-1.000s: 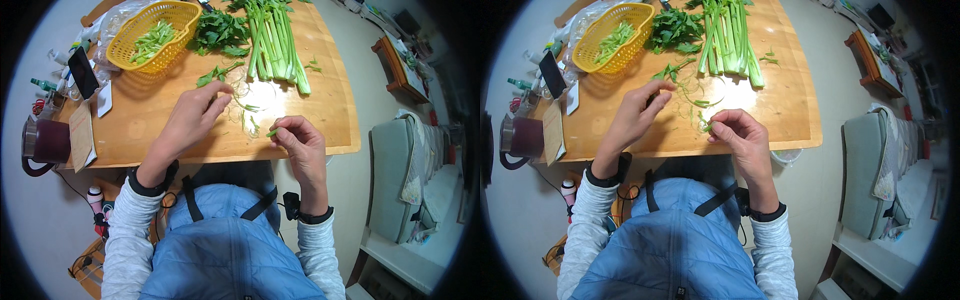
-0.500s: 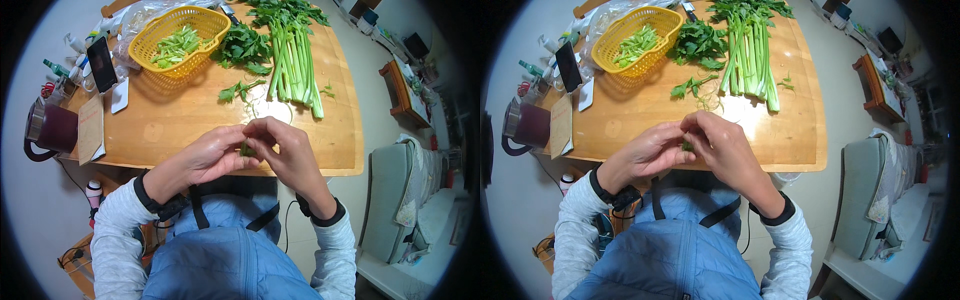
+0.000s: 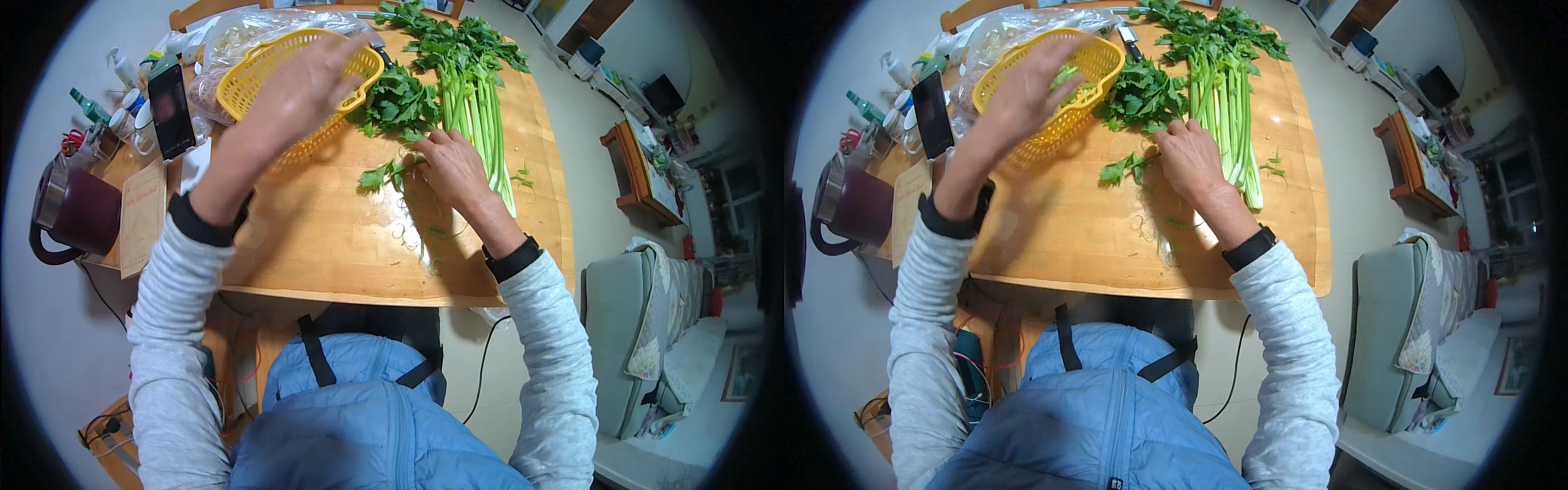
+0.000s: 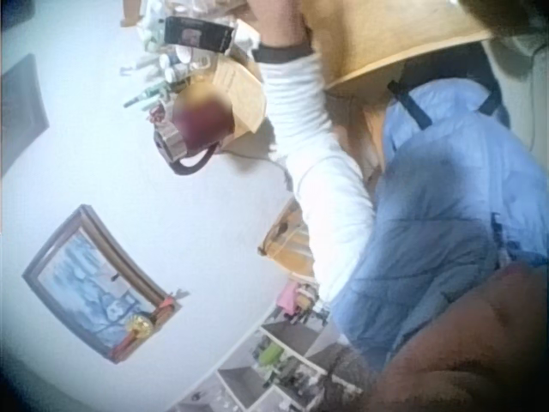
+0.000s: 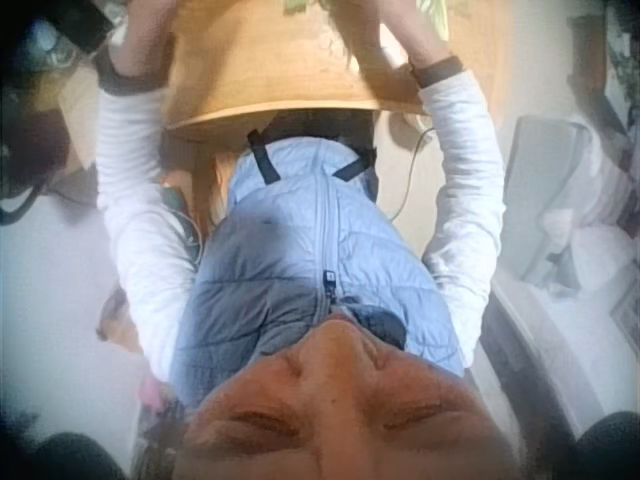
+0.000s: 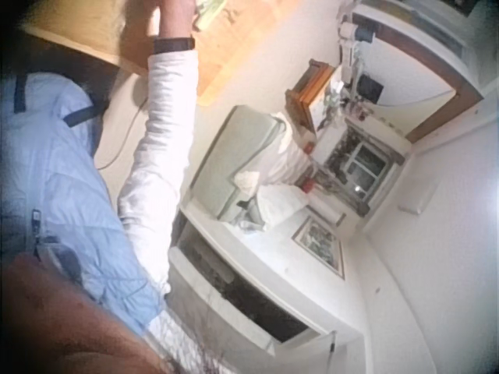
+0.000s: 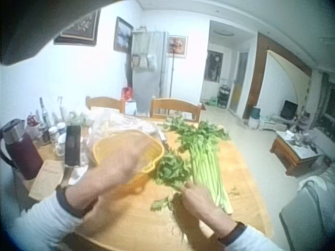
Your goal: The person strips fibrous strings from celery stalks by hand, removes leaves, and places the cleaned stalks into a yellow basket. The person handles multiple stalks one at a time, discarding the removed strings and leaves onto the table.
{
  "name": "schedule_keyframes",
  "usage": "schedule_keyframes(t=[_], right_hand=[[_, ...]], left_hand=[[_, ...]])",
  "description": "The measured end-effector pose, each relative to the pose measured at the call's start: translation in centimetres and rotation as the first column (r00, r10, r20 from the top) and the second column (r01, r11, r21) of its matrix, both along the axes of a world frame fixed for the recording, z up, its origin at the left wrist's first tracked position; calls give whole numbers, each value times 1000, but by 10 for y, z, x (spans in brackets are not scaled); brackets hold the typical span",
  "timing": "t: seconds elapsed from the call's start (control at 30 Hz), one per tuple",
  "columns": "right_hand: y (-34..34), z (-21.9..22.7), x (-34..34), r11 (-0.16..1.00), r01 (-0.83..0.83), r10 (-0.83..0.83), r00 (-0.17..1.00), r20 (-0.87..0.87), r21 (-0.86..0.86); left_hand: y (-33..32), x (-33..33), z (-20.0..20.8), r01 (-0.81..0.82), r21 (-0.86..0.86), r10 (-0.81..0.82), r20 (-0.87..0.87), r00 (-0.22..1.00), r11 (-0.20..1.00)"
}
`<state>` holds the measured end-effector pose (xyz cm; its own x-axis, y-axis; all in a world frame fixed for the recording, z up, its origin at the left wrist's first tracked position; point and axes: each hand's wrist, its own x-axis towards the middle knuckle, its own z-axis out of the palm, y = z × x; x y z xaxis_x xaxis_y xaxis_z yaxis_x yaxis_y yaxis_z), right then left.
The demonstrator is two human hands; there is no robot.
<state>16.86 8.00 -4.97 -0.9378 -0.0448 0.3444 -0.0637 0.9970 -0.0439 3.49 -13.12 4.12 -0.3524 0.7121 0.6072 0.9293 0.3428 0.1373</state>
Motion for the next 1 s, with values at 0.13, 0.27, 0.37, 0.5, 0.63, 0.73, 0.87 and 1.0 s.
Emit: schedule_keyframes(t=[0.13,0.27,0.37,0.5,0.63,0.73,0.87,1.0], right_hand=[[3,-3,12,999,-45,46,998,53,-22],[-1,12,51,990,-128,137,974,181,-59],[1,25,86,960,-206,255,922,292,-188],[10,39,102,887,-74,216,939,269,-455],[-5,22,74,837,-146,216,973,75,-527],[-26,-6,49,930,-221,221,975,-32,-293],[-26,-14,67,867,-274,348,930,113,-415],[-8,7,119,830,-335,411,908,83,-446]], left_hand=[[15,51,-46,164,-365,-61,278,959,916],[29,51,-77,150,-391,-1,356,935,908],[29,39,-84,224,-338,-51,452,890,914],[27,30,-73,182,-172,-90,438,895,968],[50,21,-53,104,-33,-95,213,972,994],[71,18,-47,111,-17,-110,4,994,994],[92,22,-64,416,-158,-330,391,859,895],[110,17,-86,410,-353,-282,361,889,841]])
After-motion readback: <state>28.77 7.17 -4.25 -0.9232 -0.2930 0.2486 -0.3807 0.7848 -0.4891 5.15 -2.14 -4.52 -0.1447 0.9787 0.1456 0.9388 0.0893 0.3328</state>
